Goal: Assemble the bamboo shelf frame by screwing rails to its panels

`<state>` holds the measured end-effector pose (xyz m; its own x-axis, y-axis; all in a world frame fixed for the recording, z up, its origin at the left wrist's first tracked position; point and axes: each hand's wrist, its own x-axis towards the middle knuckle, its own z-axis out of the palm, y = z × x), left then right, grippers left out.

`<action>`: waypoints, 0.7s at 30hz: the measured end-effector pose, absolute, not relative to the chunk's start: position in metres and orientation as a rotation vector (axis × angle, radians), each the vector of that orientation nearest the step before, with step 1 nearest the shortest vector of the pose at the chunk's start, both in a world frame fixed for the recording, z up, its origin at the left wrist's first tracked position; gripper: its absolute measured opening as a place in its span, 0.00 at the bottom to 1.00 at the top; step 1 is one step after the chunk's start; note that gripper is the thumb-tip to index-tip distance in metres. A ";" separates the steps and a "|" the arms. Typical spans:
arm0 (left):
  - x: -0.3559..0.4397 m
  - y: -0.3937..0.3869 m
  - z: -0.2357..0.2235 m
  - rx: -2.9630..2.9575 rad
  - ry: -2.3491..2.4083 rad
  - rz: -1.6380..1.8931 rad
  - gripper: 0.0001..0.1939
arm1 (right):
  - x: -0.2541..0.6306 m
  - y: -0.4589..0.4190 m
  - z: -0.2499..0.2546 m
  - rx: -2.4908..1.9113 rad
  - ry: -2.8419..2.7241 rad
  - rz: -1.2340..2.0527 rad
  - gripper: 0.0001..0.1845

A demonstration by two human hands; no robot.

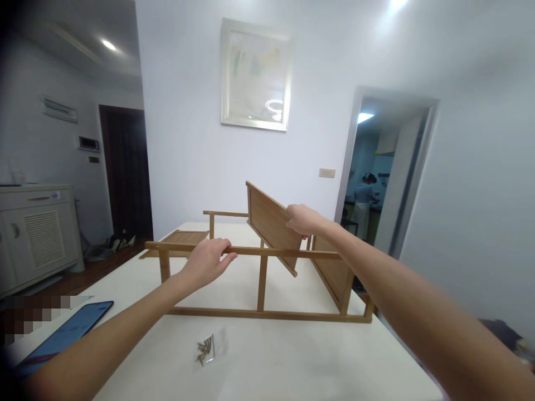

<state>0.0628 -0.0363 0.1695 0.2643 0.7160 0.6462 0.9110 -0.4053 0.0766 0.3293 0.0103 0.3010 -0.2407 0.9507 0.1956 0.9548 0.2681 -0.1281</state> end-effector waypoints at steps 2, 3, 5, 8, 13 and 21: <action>0.062 -0.038 0.168 -2.222 -1.480 -0.883 0.13 | 0.324 0.019 0.299 -1.800 -2.375 -0.026 0.12; 0.062 -0.038 0.167 -2.218 -1.474 -0.883 0.13 | 0.322 0.023 0.298 -1.804 -2.403 -0.025 0.12; 0.061 -0.039 0.166 -2.207 -1.466 -0.889 0.13 | 0.316 0.030 0.293 -1.808 -2.440 0.000 0.13; 0.060 -0.039 0.161 -2.183 -1.448 -0.936 0.12 | 0.308 0.038 0.281 -1.847 -2.431 0.080 0.15; 0.064 -0.047 0.132 -2.042 -1.227 -1.235 0.13 | 0.297 0.046 0.260 -1.936 -2.372 0.152 0.16; 0.080 -0.045 0.078 -2.420 -1.357 -1.137 0.13 | 0.281 0.057 0.237 -2.016 -2.329 0.109 0.14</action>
<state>0.0802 -0.0451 0.0778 0.3062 0.6724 0.6739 0.7808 -0.5823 0.2262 0.2808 0.0571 0.2369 -0.1436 0.9896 -0.0017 0.9855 0.1428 -0.0920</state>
